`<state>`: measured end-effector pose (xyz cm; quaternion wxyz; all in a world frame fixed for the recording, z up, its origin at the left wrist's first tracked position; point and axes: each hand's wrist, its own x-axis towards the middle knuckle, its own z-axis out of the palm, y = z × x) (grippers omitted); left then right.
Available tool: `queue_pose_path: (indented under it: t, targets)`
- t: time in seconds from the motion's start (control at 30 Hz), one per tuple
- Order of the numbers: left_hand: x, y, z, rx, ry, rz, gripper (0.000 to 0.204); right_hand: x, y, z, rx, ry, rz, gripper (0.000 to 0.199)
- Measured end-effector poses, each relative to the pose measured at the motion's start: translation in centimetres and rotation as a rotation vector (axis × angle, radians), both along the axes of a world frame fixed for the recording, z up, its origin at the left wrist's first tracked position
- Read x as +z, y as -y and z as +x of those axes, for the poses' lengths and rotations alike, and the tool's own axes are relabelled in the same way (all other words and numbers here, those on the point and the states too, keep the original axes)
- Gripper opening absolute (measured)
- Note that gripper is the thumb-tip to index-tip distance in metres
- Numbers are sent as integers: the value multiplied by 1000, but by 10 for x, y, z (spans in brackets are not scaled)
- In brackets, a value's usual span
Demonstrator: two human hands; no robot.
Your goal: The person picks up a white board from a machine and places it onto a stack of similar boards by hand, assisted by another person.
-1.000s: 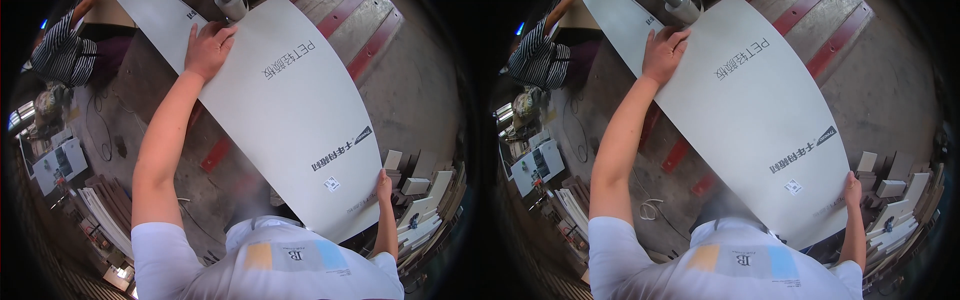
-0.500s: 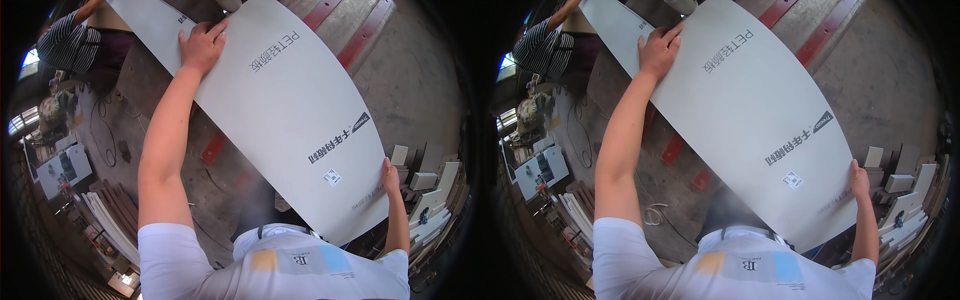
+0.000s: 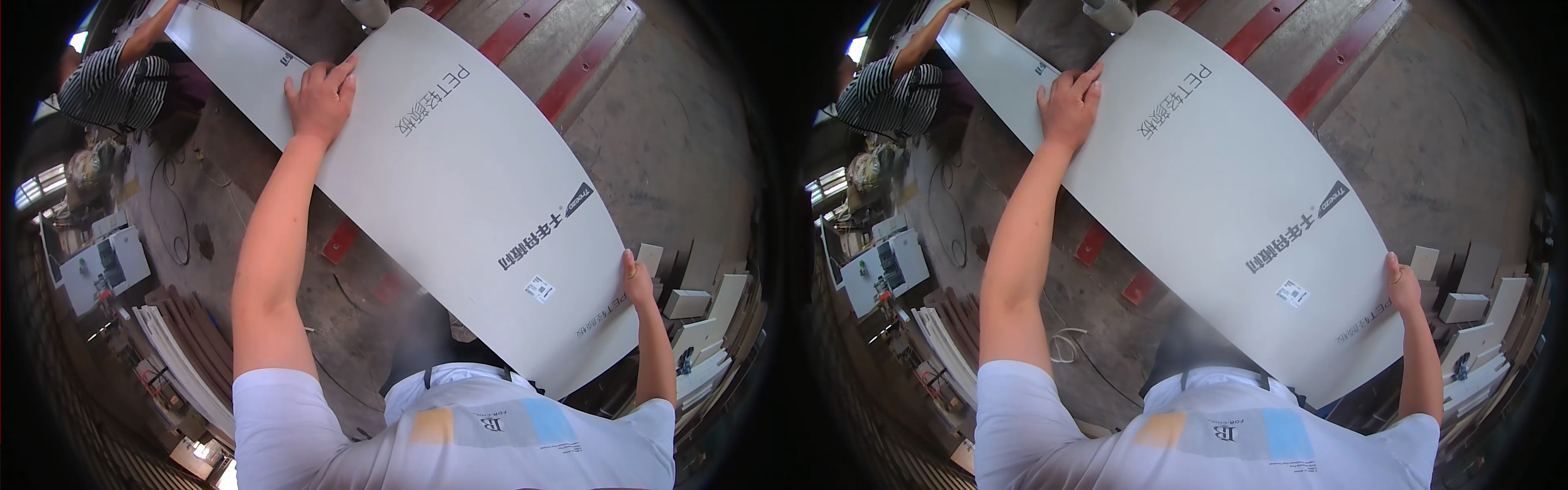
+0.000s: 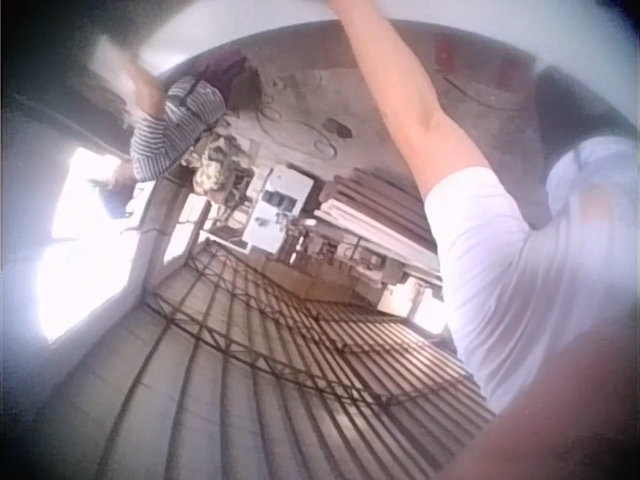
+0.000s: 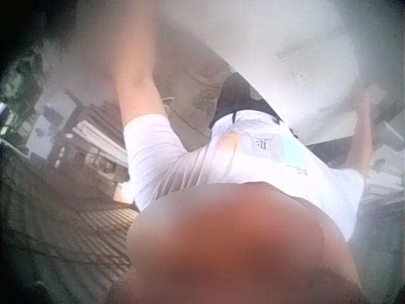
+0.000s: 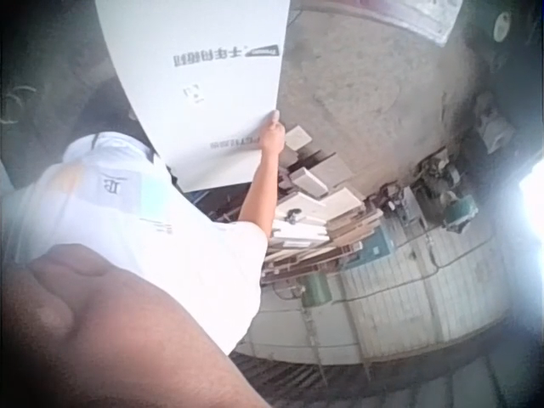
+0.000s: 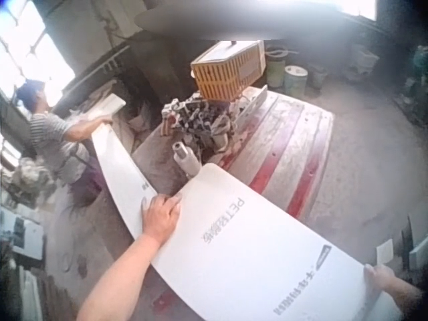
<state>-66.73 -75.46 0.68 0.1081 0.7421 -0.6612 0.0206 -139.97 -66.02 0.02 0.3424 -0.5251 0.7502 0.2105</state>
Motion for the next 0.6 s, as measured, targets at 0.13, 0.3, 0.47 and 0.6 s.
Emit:
queue_pose_path:
  t: [0.13,0.3,0.47,0.6]
  targets:
    - [2,-11,-2,25,-10,12,35,12,16,8,27,-23,34,108]
    - [13,-15,-9,77,32,48,36,18,38,7,103,-54,73,107]
    - [12,1,-41,79,37,84,46,23,50,7,135,-92,21,105]
    - [-2,23,-65,23,5,-51,52,33,72,12,176,-89,87,104]
